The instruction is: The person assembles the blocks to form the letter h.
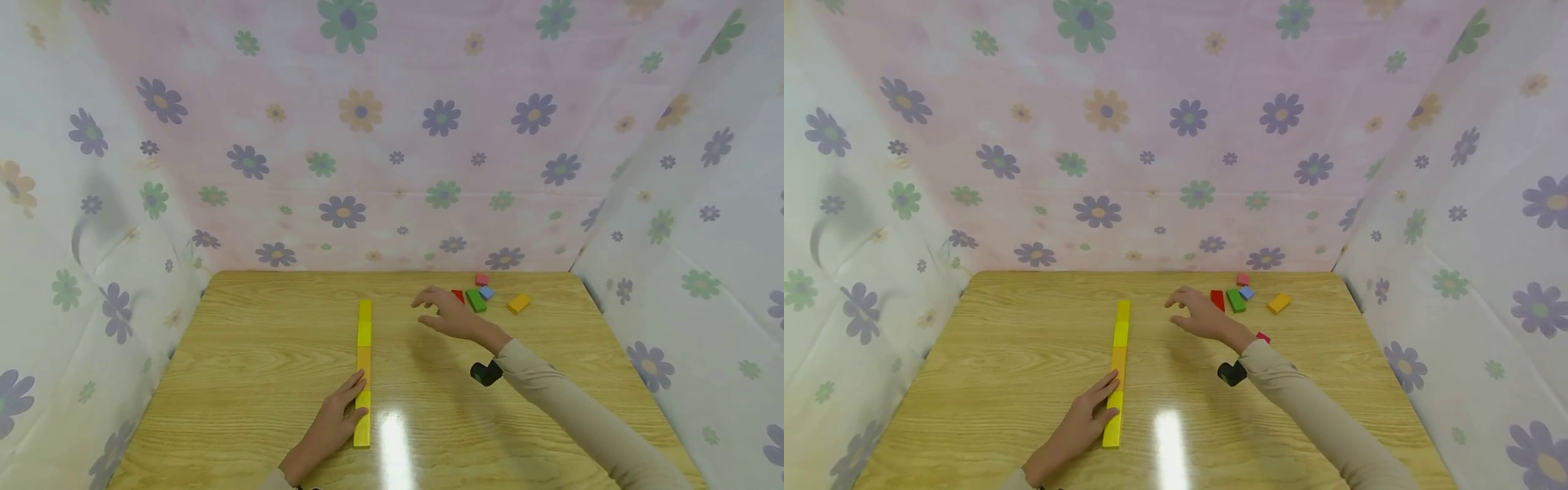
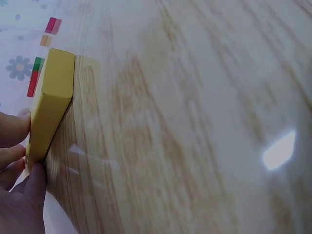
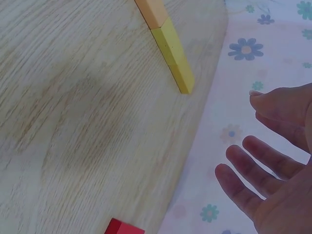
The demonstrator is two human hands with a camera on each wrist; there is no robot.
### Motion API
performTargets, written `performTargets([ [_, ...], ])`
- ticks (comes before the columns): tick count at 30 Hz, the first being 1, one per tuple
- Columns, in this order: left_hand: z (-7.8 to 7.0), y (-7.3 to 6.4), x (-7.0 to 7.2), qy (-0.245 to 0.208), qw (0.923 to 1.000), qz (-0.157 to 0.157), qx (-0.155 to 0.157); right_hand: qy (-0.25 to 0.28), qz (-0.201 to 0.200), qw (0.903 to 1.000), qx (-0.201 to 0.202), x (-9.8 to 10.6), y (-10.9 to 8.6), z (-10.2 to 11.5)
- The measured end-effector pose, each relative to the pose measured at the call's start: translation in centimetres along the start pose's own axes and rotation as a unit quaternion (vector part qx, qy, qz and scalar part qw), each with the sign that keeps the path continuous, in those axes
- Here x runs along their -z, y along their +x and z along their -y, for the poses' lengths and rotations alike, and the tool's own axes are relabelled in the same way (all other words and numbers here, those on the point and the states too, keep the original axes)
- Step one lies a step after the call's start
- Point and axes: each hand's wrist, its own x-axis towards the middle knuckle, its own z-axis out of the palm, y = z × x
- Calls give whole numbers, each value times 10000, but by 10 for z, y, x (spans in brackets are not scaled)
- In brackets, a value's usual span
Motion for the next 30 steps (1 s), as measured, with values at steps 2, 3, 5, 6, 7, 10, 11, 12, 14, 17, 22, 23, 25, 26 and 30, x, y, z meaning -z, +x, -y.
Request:
performTargets([
  [2,0,0,0,6,10000,-8,-35,21,-29,10000,-5,2,-4,-1],
  [3,1,0,0,7,10000,-8,-28,50,-31,10000,-24,3,-5,-1],
  [5,1,0,0,18,10000,-20,-28,60,-56,10000,-29,5,-9,-3],
  [6,2,0,0,23,10000,-22,-19,49,-67,10000,-48,5,-10,-4],
  [7,2,0,-1,29,10000,-26,-18,51,-83,9999,-49,6,-12,-5],
  [10,3,0,-1,70,10000,-40,-50,50,-127,9999,-48,9,-17,-8],
  [11,3,0,-1,85,9999,-44,-56,61,-135,9999,-60,10,-19,-9],
  [12,3,0,-1,90,9999,-50,-69,53,-147,9999,-66,11,-20,-10],
  [14,2,0,-1,77,9999,-56,-82,37,-170,9998,-84,13,-23,-12],
  [17,2,0,-1,22,10000,-37,-44,35,-173,9997,-163,17,-29,-15],
  [22,1,0,0,-54,10000,26,79,76,-171,9995,-239,23,-39,-20],
  [23,1,1,0,-65,9999,34,101,46,-182,9995,-244,24,-42,-22],
  [25,1,0,0,-42,9999,41,96,-23,-222,9994,-248,26,-46,-25],
  [26,1,1,0,-36,9999,51,103,-80,-247,9994,-250,27,-47,-26],
  [30,1,1,0,-5,9999,49,131,-191,-355,9987,-328,31,-55,-31],
])
